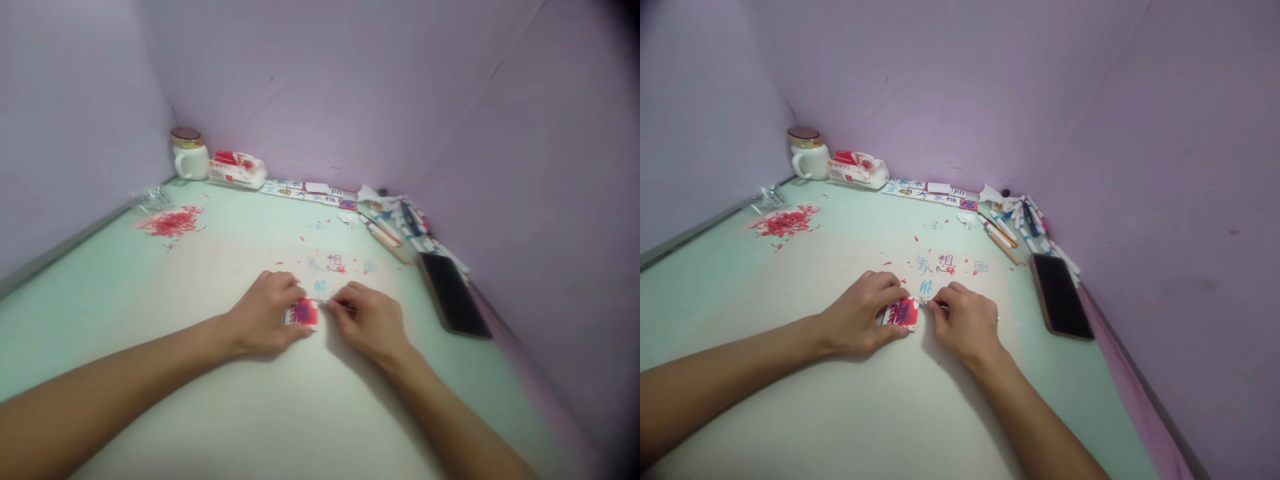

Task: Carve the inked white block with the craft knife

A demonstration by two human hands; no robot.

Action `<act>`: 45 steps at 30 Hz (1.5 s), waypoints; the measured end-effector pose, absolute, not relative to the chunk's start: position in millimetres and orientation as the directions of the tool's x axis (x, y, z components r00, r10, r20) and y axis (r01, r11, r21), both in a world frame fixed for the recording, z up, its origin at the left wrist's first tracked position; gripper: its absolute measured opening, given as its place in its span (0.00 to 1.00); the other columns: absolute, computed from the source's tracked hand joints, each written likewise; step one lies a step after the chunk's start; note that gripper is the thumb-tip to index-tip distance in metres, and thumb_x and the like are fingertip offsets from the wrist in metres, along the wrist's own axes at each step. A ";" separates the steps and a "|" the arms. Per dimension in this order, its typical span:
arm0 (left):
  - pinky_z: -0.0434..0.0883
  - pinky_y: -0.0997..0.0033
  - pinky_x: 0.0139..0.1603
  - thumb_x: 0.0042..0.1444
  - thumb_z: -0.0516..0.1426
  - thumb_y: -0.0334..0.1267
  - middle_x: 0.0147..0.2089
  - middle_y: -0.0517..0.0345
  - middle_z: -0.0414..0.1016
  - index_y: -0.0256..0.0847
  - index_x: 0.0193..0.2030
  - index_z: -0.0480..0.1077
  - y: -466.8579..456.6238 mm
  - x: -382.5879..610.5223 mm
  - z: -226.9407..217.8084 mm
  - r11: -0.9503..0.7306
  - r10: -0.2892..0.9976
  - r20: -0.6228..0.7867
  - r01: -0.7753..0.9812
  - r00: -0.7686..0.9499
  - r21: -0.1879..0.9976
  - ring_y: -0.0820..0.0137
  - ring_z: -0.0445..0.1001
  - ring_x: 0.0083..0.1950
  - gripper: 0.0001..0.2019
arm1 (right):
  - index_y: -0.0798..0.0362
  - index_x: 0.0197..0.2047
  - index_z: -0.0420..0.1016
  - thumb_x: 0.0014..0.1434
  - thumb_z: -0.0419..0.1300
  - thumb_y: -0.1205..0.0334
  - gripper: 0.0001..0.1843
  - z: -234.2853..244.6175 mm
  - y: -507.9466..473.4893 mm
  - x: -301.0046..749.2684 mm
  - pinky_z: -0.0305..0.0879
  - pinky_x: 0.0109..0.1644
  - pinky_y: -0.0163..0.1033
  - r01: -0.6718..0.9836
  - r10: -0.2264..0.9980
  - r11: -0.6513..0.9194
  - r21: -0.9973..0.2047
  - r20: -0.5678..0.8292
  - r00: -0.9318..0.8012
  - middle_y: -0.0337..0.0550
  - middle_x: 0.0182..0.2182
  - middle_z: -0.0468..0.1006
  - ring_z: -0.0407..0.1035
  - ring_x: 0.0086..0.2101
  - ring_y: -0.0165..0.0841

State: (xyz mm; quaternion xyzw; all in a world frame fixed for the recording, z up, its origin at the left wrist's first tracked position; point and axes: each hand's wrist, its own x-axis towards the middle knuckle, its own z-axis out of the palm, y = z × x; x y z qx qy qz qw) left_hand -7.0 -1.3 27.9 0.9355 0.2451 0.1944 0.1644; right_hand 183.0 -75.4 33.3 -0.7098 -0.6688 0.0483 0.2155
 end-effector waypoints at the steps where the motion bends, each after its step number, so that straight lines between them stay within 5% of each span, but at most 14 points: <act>1: 0.64 0.57 0.44 0.49 0.59 0.48 0.36 0.51 0.68 0.37 0.38 0.72 -1.3 -7.1 27.8 -0.826 0.523 0.285 0.395 0.803 0.403 0.62 0.68 0.39 0.16 | 0.49 0.27 0.75 0.55 0.57 0.57 0.09 33.1 -75.6 181.7 0.52 0.28 0.34 0.932 0.969 -0.018 -0.363 0.225 0.106 0.36 0.27 0.77 0.67 0.26 0.29; 9: 0.64 0.57 0.45 0.49 0.60 0.48 0.38 0.50 0.69 0.37 0.39 0.71 -2.0 -7.2 28.3 -0.818 0.534 0.275 0.407 0.799 0.407 0.60 0.68 0.41 0.17 | 0.49 0.25 0.74 0.53 0.58 0.60 0.07 35.2 -76.8 191.9 0.57 0.30 0.35 0.832 0.977 -0.015 -0.554 0.171 0.131 0.35 0.25 0.77 0.67 0.26 0.29; 18: 0.64 0.58 0.44 0.49 0.59 0.48 0.36 0.52 0.69 0.38 0.38 0.71 -1.2 -7.0 28.5 -0.824 0.523 0.278 0.395 0.806 0.406 0.62 0.68 0.39 0.16 | 0.48 0.26 0.76 0.53 0.60 0.60 0.06 34.1 -77.0 191.6 0.55 0.31 0.35 0.900 0.981 0.031 -0.434 0.186 0.056 0.34 0.26 0.77 0.68 0.27 0.28; 26: 0.64 0.58 0.44 0.49 0.59 0.48 0.37 0.51 0.69 0.38 0.39 0.71 -1.0 -6.9 29.1 -0.823 0.525 0.271 0.402 0.806 0.401 0.62 0.68 0.39 0.16 | 0.47 0.28 0.77 0.53 0.60 0.61 0.05 34.9 -69.2 197.4 0.56 0.31 0.34 0.864 0.976 0.158 -0.478 0.211 -0.061 0.33 0.27 0.77 0.68 0.26 0.27; 34: 0.65 0.57 0.45 0.47 0.61 0.47 0.39 0.50 0.70 0.38 0.40 0.70 -0.4 -7.4 28.9 -0.817 0.530 0.266 0.400 0.805 0.415 0.60 0.69 0.41 0.17 | 0.46 0.28 0.76 0.54 0.58 0.57 0.08 27.7 -63.6 200.7 0.55 0.29 0.35 0.877 0.892 -0.158 -0.455 0.316 0.324 0.35 0.29 0.78 0.69 0.27 0.31; 45: 0.65 0.56 0.46 0.47 0.61 0.45 0.38 0.50 0.69 0.37 0.39 0.71 -2.0 -6.6 27.8 -0.796 0.553 0.286 0.396 0.782 0.457 0.60 0.68 0.41 0.16 | 0.47 0.27 0.75 0.54 0.58 0.59 0.07 34.7 -79.4 189.2 0.54 0.28 0.35 0.902 0.966 0.021 -0.430 0.240 0.092 0.34 0.26 0.76 0.68 0.25 0.28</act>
